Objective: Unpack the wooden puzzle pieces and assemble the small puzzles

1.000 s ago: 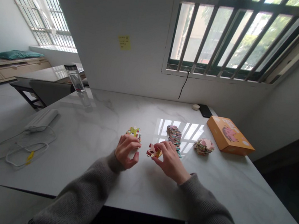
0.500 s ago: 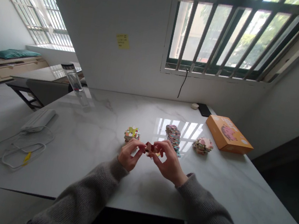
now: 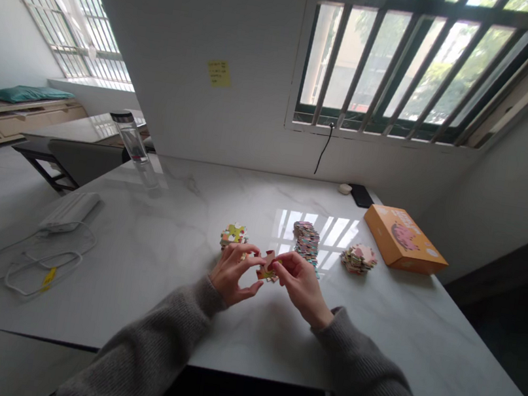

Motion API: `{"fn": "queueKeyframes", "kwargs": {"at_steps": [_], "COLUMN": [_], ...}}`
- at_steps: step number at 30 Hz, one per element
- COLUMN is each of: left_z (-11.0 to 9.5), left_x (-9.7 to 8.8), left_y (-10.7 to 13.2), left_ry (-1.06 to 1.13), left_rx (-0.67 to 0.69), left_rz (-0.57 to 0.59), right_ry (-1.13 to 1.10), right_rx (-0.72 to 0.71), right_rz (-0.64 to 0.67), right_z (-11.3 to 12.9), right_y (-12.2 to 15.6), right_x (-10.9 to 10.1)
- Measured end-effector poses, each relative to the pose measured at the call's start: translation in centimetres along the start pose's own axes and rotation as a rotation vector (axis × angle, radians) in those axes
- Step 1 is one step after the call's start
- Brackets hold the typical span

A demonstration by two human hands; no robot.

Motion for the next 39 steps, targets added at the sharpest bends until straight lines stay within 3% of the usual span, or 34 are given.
{"fn": "queueKeyframes", "kwargs": {"at_steps": [4,8,13,16,19,25,39], "left_z": [0.2,1.3,5.7,8.3,9.6,9.9,10.0], "left_x": [0.0,-1.4,-3.7,-3.8,-3.1,-2.4,-2.1], "left_y": [0.1,-0.8,-1.9,-1.9,-1.6,-1.2,-1.1], "left_ry": [-0.010,-0.001,-0.028,-0.013,0.020,0.048,0.070], "left_rx": [-0.002,-0.013,-0.163,-0.253,-0.301,-0.354,-0.340], "left_rz": [-0.015,-0.092,-0.175,-0.140,-0.077,-0.012,0.010], "right_ry": [-0.010,0.059,0.204,0.310,0.425,0.648,0.800], "right_rx": [0.010,-0.063,-0.153,-0.192,-0.224,-0.282,-0.304], "right_rz": [0.020,0.037,0.016,0.055,0.078,0.104,0.151], "right_z": [-0.1,0.8,2.1,2.2,2.0,1.8,1.4], "right_y": [0.1,0.3,0.5,0.6,0.6,0.6,0.4], "right_x": [0.2,0.1,-0.1,0.2,0.3,0.3,0.2]}}
Point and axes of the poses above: each hand's wrist, its own y-axis away from the middle knuckle, its own x-axis out of the palm, z = x × y, the point moved 6 cm from there along -y, towards the middle knuckle, and after that the axes turned 4 degrees about -y, right-handed, at the moved point
